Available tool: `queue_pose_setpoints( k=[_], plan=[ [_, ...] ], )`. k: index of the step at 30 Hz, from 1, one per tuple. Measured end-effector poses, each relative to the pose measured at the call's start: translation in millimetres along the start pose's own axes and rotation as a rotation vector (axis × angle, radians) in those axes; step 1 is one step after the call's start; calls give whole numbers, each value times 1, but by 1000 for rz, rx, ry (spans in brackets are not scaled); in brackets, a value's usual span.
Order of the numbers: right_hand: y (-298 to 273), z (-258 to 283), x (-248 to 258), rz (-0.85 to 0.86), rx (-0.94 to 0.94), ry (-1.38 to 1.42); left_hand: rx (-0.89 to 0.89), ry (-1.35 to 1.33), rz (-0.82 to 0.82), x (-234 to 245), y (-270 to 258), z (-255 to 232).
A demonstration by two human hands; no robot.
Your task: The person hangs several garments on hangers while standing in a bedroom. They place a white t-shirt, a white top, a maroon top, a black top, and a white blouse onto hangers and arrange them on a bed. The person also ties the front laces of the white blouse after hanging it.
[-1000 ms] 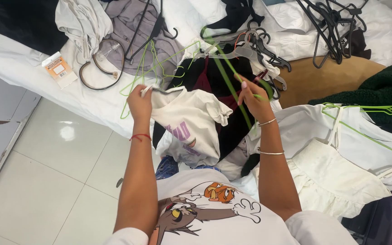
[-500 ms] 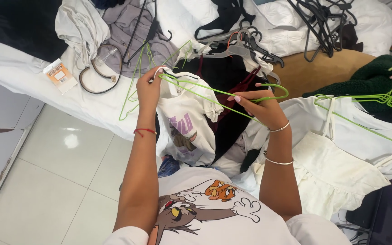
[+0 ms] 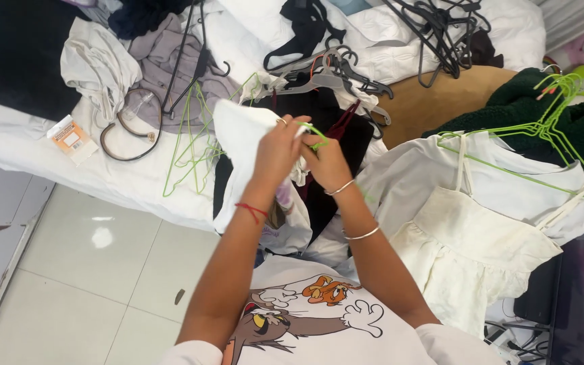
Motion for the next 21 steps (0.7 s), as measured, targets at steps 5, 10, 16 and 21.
queue_pose_setpoints(
  k=[5, 10, 16, 21],
  plan=[
    [-11, -30, 56, -495, -127, 414, -74, 229, -408, 14, -20, -11],
    [-3, -31, 91, -535, -281, 873, 374, 312, -75, -12, -41, 13],
    [17, -131, 137, -815, -483, 782, 558, 209, 484, -109, -94, 75],
    [5, -158, 142, -868, -418, 416, 466, -283, 613, -146, -72, 40]
  ],
)
Point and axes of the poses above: each hand's wrist, its own y-axis towards the middle knuckle, its own x-axis out of the back of the hand, z = x × y, the point moved 10 cm from there along y, towards the middle knuckle
